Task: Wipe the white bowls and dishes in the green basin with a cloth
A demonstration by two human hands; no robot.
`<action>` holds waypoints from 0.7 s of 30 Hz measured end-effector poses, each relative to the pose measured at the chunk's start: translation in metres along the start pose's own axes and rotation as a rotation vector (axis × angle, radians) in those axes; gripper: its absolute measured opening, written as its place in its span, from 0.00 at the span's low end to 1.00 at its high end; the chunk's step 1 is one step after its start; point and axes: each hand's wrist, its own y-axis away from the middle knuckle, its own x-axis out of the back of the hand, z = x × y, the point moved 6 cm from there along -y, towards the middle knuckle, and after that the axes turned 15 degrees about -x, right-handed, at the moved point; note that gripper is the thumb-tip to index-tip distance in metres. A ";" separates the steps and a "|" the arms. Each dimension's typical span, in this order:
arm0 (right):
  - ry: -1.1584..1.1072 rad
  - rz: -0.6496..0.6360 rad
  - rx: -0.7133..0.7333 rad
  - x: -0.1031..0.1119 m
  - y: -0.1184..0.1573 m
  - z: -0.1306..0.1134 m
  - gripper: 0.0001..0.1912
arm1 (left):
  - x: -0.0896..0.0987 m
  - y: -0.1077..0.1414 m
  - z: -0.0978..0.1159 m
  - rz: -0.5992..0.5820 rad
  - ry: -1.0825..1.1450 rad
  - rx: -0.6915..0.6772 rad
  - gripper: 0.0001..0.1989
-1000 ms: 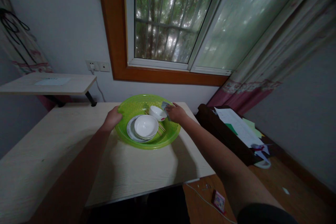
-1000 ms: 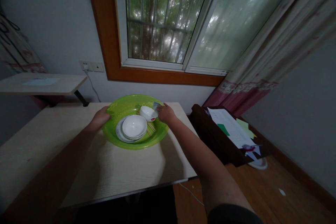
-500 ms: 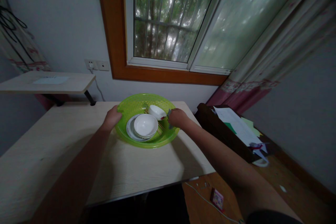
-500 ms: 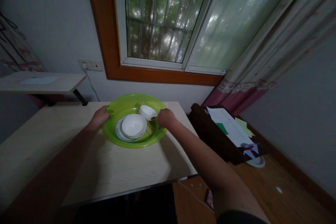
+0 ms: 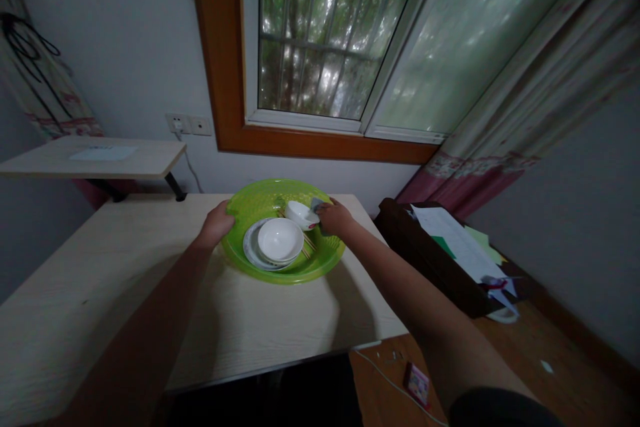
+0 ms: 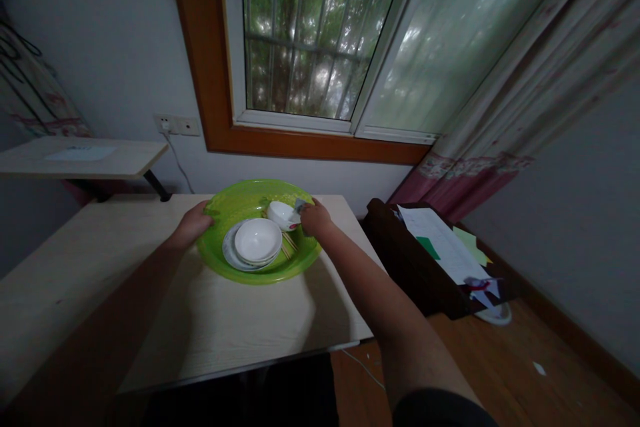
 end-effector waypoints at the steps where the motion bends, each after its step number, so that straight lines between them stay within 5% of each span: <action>1: -0.005 0.003 -0.003 -0.001 -0.003 -0.001 0.20 | 0.000 0.000 0.000 -0.004 -0.009 0.002 0.34; 21: -0.071 0.130 0.016 0.003 -0.021 -0.024 0.26 | -0.001 0.000 0.000 -0.004 -0.023 0.052 0.34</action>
